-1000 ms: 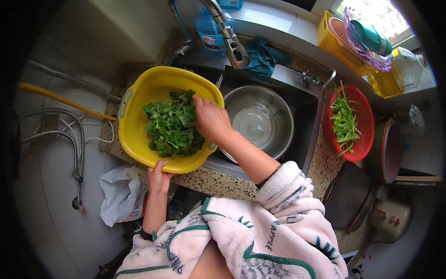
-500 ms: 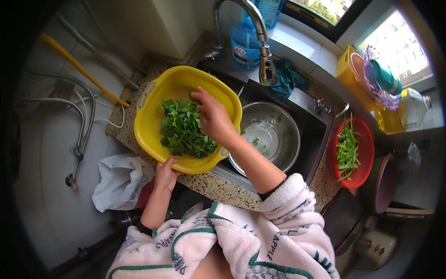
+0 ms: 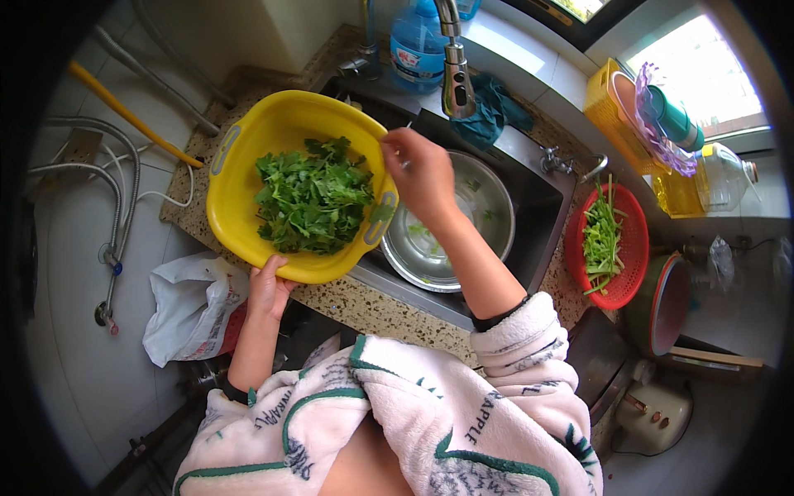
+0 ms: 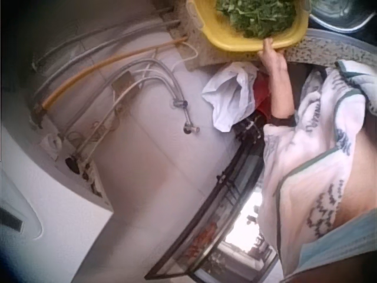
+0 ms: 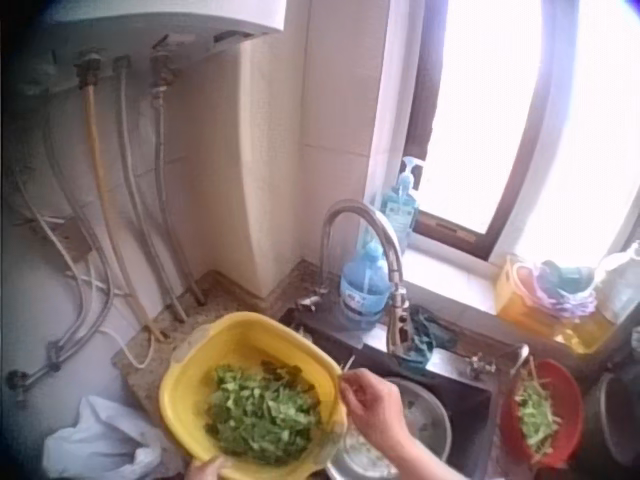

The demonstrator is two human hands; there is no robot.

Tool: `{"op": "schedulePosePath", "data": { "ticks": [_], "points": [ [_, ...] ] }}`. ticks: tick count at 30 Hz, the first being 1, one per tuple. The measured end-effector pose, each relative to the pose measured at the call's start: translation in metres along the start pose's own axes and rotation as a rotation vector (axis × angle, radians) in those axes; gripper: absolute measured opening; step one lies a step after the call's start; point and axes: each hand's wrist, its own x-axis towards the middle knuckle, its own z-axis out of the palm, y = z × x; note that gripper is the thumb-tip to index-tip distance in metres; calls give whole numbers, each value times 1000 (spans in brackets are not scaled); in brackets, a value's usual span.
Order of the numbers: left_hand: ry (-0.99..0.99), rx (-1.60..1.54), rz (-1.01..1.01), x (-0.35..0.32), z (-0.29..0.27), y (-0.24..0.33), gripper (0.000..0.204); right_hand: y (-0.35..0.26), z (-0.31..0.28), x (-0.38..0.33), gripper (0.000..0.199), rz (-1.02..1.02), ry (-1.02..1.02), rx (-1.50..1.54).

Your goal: The person washes green vegetables in a metal bowl under running water, then transfers them to a red colander. They then wash leafy greens in a yellow basin and transfer them to the metal bowl, rinsing them again before placing them back into the yellow basin.

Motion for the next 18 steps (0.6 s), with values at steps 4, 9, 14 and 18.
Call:
{"op": "schedulePosePath", "data": {
  "ticks": [4, 9, 14, 18],
  "points": [
    [5, -8, -43, -1, -2, 2, 26, 92, -19, -61, 25, 770, -307, -17],
    [34, 16, -39, -6, -1, 5, 29, 172, -16, -133, 64, 739, -509, -302],
    [94, 21, -39, -10, 6, 7, 34, 202, 24, -132, 93, 729, -591, -444],
    [106, 18, -39, -13, 7, 9, 32, 213, 68, -138, 46, 719, -582, -254]
  ]
}}
